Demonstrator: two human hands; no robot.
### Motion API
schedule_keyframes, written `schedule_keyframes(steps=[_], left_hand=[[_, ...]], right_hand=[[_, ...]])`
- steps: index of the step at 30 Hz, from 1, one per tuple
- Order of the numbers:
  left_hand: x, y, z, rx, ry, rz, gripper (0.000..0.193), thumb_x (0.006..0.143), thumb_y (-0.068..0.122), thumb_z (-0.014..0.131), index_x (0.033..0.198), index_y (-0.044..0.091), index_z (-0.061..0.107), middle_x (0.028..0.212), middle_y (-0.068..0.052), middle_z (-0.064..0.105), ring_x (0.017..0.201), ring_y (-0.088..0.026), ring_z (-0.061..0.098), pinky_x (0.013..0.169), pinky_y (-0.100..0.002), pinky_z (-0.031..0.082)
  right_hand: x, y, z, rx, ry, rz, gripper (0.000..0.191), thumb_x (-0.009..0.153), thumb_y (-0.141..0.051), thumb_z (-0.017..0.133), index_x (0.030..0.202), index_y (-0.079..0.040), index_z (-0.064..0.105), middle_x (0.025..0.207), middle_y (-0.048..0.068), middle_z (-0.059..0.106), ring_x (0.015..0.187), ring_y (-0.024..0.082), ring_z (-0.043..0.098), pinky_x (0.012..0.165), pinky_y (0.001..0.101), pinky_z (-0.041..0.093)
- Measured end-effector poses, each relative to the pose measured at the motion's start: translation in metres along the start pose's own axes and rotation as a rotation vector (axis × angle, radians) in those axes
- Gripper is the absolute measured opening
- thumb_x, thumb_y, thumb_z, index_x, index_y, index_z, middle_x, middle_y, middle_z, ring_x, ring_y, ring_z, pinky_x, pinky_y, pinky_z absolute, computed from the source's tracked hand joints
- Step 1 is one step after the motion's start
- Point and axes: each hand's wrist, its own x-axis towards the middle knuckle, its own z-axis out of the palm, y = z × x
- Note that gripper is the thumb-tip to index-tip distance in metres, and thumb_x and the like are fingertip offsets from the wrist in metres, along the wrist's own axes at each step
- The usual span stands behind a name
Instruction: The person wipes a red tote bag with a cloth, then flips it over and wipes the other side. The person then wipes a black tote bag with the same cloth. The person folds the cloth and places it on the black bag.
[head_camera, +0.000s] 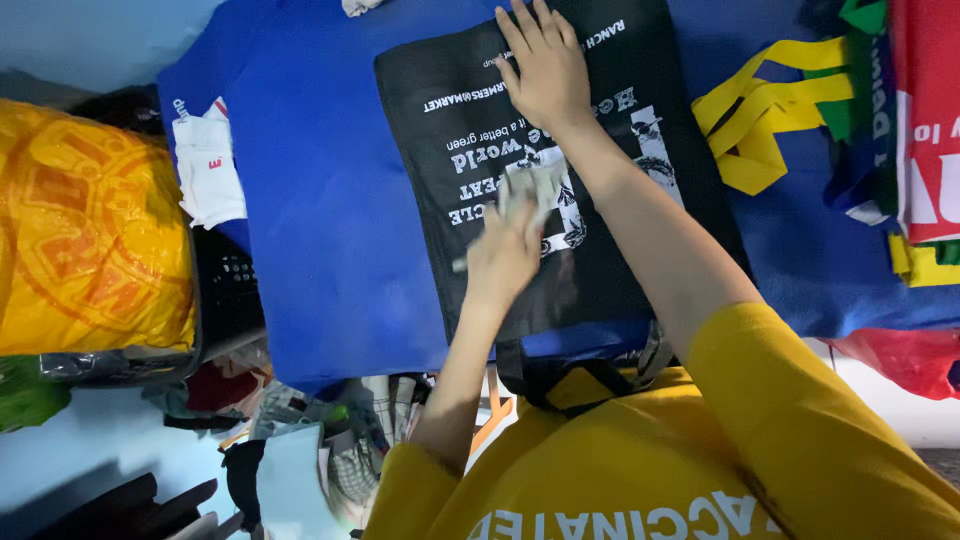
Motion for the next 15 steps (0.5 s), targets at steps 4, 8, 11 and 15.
schedule_keyframes(steps=[4,8,11,15], left_hand=[[-0.085,0.007,-0.016,-0.123,-0.376,-0.047,0.042,0.093,0.034,0.06,0.133,0.025,0.064,0.125,-0.03,0.054,0.092,-0.05,0.069,0.078,-0.056,0.058],[-0.141,0.018,-0.031,-0.182,-0.396,-0.083,0.039,0.093,0.033,0.061,0.131,0.021,0.065,0.124,-0.023,0.061,0.095,-0.048,0.069,0.08,-0.055,0.056],[-0.143,0.018,-0.046,-0.204,-0.384,-0.069,0.039,0.095,0.035,0.063,0.132,0.02,0.066,0.123,-0.024,0.061,0.099,-0.049,0.067,0.084,-0.053,0.055],[-0.1,0.008,-0.079,-0.075,0.21,0.27,0.037,0.106,0.031,0.06,0.139,0.016,0.057,0.142,-0.026,0.055,0.125,-0.052,0.061,0.104,-0.053,0.052]], right_hand=[[-0.002,-0.001,-0.001,-0.005,0.003,-0.003,0.054,0.113,-0.032,0.062,0.16,-0.008,0.048,0.161,0.014,0.046,0.15,0.035,0.037,0.124,0.0495,0.027],[0.003,-0.002,-0.006,-0.022,-0.029,-0.018,0.054,0.115,-0.034,0.058,0.16,-0.006,0.048,0.163,0.015,0.043,0.15,0.035,0.035,0.124,0.0496,0.025],[0.017,-0.004,-0.014,-0.046,-0.062,-0.065,0.06,0.113,-0.041,0.053,0.159,-0.003,0.046,0.163,0.019,0.038,0.15,0.037,0.032,0.121,0.0509,0.021],[0.033,0.01,-0.038,-0.017,-0.261,-0.067,0.049,0.115,-0.041,0.043,0.157,-0.015,0.048,0.169,0.013,0.034,0.155,0.032,0.029,0.128,0.0509,0.014]])
